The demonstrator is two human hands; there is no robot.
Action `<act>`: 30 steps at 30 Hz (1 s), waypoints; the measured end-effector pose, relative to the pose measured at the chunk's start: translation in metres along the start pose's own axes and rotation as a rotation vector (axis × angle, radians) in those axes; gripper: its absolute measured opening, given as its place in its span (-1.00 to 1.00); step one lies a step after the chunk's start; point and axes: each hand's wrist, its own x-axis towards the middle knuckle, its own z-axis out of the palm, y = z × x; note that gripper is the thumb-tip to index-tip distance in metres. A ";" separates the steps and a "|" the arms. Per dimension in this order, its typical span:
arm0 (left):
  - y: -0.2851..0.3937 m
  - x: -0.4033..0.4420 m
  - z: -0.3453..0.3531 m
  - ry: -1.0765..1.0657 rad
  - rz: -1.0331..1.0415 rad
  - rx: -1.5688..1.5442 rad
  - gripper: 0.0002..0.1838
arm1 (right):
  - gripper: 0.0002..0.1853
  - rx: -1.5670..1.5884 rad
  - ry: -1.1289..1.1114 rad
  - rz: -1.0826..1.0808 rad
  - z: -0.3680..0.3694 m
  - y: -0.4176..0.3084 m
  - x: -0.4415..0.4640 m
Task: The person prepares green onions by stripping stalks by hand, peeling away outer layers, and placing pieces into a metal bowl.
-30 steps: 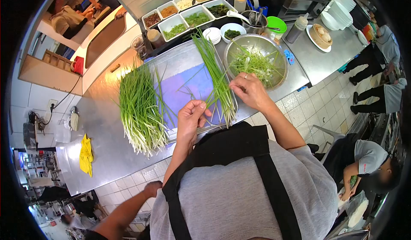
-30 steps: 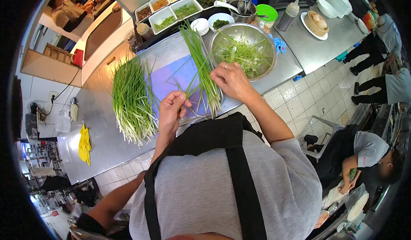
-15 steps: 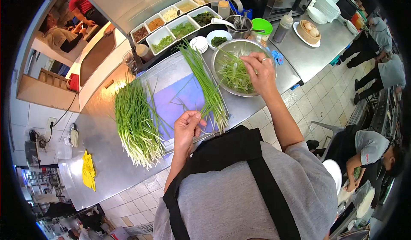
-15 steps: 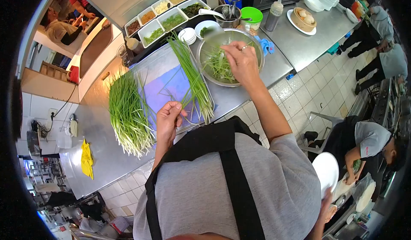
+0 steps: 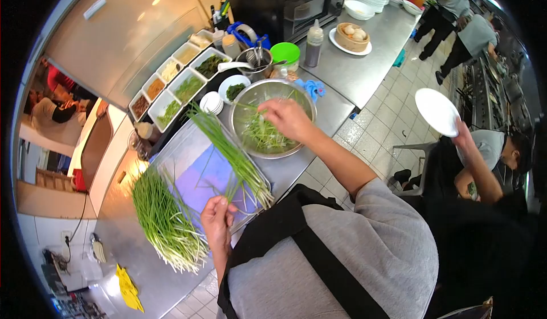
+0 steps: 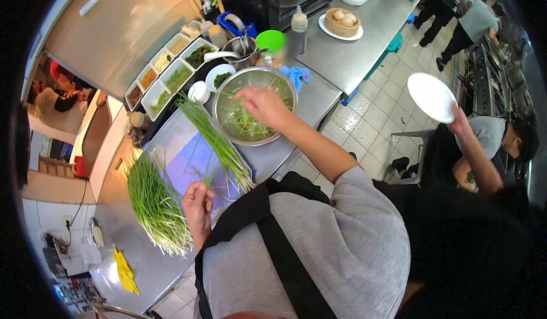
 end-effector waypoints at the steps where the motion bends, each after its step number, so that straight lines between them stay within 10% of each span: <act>1: 0.003 0.000 -0.006 0.066 0.045 0.020 -0.91 | -0.89 -0.165 -0.134 -0.062 -0.005 0.000 -0.001; 4: 0.019 0.001 -0.030 0.306 0.231 0.092 -0.92 | -0.81 -0.476 -0.533 -0.147 -0.025 -0.006 0.001; 12: 0.078 -0.011 -0.175 1.031 0.717 0.914 -0.76 | -0.74 0.250 -0.605 -0.056 -0.112 0.084 0.021; 19: 0.073 -0.001 -0.228 1.115 0.313 1.740 -0.69 | -0.77 0.509 0.792 0.753 -0.207 0.266 0.016; 30: 0.064 0.001 -0.193 1.021 0.076 1.640 -0.63 | -0.73 0.407 0.805 1.243 -0.225 0.383 0.068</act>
